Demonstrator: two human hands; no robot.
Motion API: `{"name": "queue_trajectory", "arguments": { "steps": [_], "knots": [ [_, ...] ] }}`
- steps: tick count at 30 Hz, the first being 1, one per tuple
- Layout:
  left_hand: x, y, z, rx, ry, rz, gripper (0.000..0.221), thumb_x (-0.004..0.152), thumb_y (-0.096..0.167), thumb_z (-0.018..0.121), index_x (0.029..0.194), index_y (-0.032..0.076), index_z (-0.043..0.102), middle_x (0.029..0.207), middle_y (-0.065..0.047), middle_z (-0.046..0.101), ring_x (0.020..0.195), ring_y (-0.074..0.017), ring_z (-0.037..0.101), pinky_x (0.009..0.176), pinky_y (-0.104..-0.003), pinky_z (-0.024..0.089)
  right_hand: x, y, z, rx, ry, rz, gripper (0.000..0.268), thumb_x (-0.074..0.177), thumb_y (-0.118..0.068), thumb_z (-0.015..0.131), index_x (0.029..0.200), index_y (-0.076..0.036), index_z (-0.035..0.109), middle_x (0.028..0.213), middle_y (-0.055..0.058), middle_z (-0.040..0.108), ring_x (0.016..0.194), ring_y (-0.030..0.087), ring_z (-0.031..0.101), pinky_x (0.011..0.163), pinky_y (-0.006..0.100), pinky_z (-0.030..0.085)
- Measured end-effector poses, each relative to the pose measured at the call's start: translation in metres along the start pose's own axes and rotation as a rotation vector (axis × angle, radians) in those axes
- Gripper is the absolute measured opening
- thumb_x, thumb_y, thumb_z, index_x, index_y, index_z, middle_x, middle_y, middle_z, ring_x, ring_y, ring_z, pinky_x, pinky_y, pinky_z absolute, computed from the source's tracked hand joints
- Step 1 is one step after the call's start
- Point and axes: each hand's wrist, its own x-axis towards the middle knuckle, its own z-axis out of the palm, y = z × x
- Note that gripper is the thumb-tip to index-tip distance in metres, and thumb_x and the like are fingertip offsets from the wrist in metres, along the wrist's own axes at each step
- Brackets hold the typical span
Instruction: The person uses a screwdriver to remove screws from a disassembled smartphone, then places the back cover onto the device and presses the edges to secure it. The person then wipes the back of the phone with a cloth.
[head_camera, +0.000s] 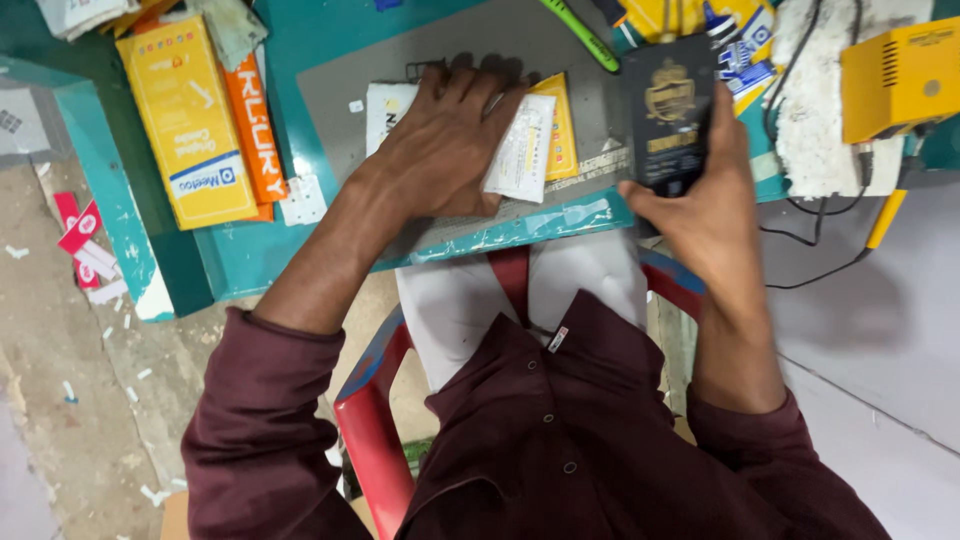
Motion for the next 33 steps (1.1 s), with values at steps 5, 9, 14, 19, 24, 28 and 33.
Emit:
{"name": "queue_trajectory", "arguments": {
  "steps": [5,9,14,19,24,28,33],
  "knots": [
    [-0.004,0.005,-0.004,-0.018,0.02,0.009,0.115,0.058,0.034,0.092,0.152,-0.003,0.038,0.135,-0.027,0.049,0.125,-0.0439,0.048,0.107,-0.058,0.037,-0.014,0.012,-0.005,-0.035,0.003,-0.068,0.109,0.08,-0.003,0.094,0.159,0.015,0.021,0.151,0.028,0.047,0.144,0.035,0.055,0.119,0.038,0.049],
    [-0.02,0.007,-0.023,-0.041,0.008,0.015,0.117,0.06,0.03,0.091,0.156,-0.006,0.034,0.13,-0.023,0.05,0.121,-0.0386,0.052,0.103,-0.055,0.04,-0.015,0.003,0.001,-0.034,-0.02,-0.031,0.113,0.077,-0.005,0.092,0.162,0.014,0.022,0.147,0.027,0.05,0.134,0.034,0.057,0.111,0.038,0.05],
    [-0.063,0.0,-0.065,0.044,0.035,-0.022,0.122,0.057,0.036,0.092,0.156,-0.005,0.034,0.134,-0.024,0.049,0.122,-0.0382,0.05,0.105,-0.054,0.035,0.003,-0.014,0.018,-0.16,-0.09,-0.115,0.109,0.075,-0.011,0.094,0.159,0.012,0.028,0.139,0.026,0.045,0.129,0.038,0.055,0.108,0.04,0.05],
    [-0.089,-0.002,-0.076,0.174,-0.126,-0.063,0.122,0.054,0.037,0.091,0.156,-0.001,0.036,0.141,-0.022,0.048,0.127,-0.0353,0.048,0.108,-0.052,0.033,0.018,-0.029,0.047,-0.21,-0.071,-0.222,0.113,0.078,-0.016,0.095,0.158,0.014,0.02,0.143,0.026,0.037,0.132,0.039,0.053,0.108,0.041,0.053],
    [-0.091,-0.003,-0.062,0.2,-0.162,-0.01,0.108,0.055,0.031,0.087,0.15,0.003,0.046,0.146,-0.013,0.052,0.139,-0.0289,0.044,0.119,-0.053,0.027,0.003,-0.055,0.093,-0.152,-0.084,-0.175,0.113,0.077,-0.015,0.09,0.159,0.013,0.017,0.145,0.026,0.038,0.126,0.039,0.056,0.095,0.042,0.057],
    [-0.088,-0.011,-0.052,0.276,-0.136,0.082,0.09,0.063,0.026,0.082,0.148,0.009,0.055,0.146,-0.006,0.056,0.143,-0.0272,0.042,0.127,-0.056,0.017,0.003,-0.06,0.112,-0.216,0.044,-0.291,0.117,0.079,-0.017,0.094,0.158,0.011,0.012,0.144,0.028,0.037,0.131,0.043,0.05,0.105,0.047,0.051],
    [-0.084,-0.018,-0.047,0.32,-0.2,0.086,0.084,0.067,0.018,0.077,0.148,0.012,0.056,0.149,-0.004,0.054,0.148,-0.0269,0.038,0.128,-0.056,0.011,0.007,-0.056,0.122,-0.324,0.15,-0.309,0.124,0.078,-0.016,0.095,0.162,0.006,0.006,0.14,0.027,0.04,0.13,0.042,0.047,0.111,0.055,0.041]
  ]
}}
